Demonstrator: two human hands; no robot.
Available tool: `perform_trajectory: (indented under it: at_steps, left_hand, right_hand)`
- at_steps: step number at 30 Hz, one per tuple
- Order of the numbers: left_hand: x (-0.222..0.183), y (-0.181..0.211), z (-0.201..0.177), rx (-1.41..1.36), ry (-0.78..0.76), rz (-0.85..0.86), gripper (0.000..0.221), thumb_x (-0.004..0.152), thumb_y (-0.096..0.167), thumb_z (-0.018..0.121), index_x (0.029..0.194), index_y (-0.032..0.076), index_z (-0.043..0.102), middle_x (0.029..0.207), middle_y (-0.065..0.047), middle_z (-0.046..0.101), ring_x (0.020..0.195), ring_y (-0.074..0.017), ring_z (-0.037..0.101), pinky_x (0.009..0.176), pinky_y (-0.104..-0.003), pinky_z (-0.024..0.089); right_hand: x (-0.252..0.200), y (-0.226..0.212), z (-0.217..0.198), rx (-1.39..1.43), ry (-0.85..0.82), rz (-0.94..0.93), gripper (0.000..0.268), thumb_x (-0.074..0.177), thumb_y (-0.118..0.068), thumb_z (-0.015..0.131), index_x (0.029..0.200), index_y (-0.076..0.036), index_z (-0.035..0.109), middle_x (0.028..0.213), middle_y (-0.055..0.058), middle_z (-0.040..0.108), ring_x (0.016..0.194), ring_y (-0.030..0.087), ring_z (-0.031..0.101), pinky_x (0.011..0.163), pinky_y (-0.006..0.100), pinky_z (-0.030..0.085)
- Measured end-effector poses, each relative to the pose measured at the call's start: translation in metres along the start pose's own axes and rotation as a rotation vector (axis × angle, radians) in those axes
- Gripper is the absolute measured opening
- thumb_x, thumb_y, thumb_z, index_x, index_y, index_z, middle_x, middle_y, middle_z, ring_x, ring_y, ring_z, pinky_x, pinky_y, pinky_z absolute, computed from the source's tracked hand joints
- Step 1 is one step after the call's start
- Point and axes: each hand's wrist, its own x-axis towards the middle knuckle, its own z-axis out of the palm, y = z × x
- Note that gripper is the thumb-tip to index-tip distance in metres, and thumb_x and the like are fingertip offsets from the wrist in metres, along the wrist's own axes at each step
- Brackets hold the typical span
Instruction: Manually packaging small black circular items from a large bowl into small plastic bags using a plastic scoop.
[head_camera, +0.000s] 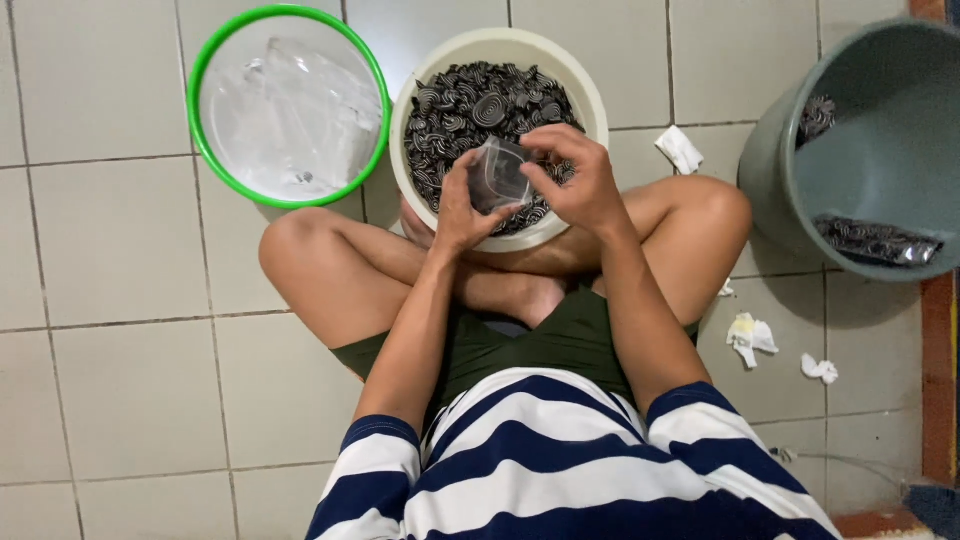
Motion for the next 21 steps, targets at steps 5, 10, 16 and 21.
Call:
perform_trajectory:
  at_steps: [5,10,16,21]
  left_hand:
    - [0.002,0.013,-0.011,-0.113,0.000,-0.056,0.116,0.064,0.044,0.098,0.158,0.019,0.034,0.140,-0.020,0.056,0.132,-0.0431,0.054,0.115,-0.053,0.039]
    - [0.004,0.005,-0.018,-0.084,0.103,-0.078,0.087,0.070,0.046,0.092,0.138,0.015,0.048,0.123,-0.015,0.060,0.120,-0.0377,0.059,0.108,-0.051,0.043]
    - [0.004,0.002,-0.029,0.112,0.265,-0.254,0.083,0.078,0.069,0.080,0.135,0.017,0.050,0.141,-0.020,0.049,0.140,-0.0454,0.041,0.123,-0.063,0.013]
    - [0.000,0.013,-0.041,-0.036,0.261,-0.502,0.073,0.077,0.060,0.085,0.128,0.017,0.054,0.149,-0.021,0.040,0.139,-0.0428,0.045,0.124,-0.056,0.028]
  right_hand:
    - [-0.006,0.030,-0.002,-0.127,0.145,0.185,0.028,0.095,0.001,0.066,0.123,0.002,0.065,0.113,0.021,0.063,0.091,0.029,0.060,0.074,0.040,0.050]
    - [-0.041,0.107,-0.008,-0.450,0.210,0.501,0.049,0.087,-0.004,0.071,0.132,0.005,0.056,0.122,0.025,0.050,0.111,0.050,0.054,0.097,0.058,0.045]
    - [-0.060,0.154,-0.001,-0.400,0.132,0.815,0.055,0.090,-0.015,0.070,0.137,0.004,0.048,0.115,0.030,0.055,0.113,0.054,0.058,0.098,0.059,0.047]
    - [-0.074,0.202,0.004,-0.356,0.264,0.780,0.040,0.090,-0.016,0.071,0.124,0.001,0.058,0.108,0.032,0.065,0.107,0.054,0.064,0.090,0.059,0.052]
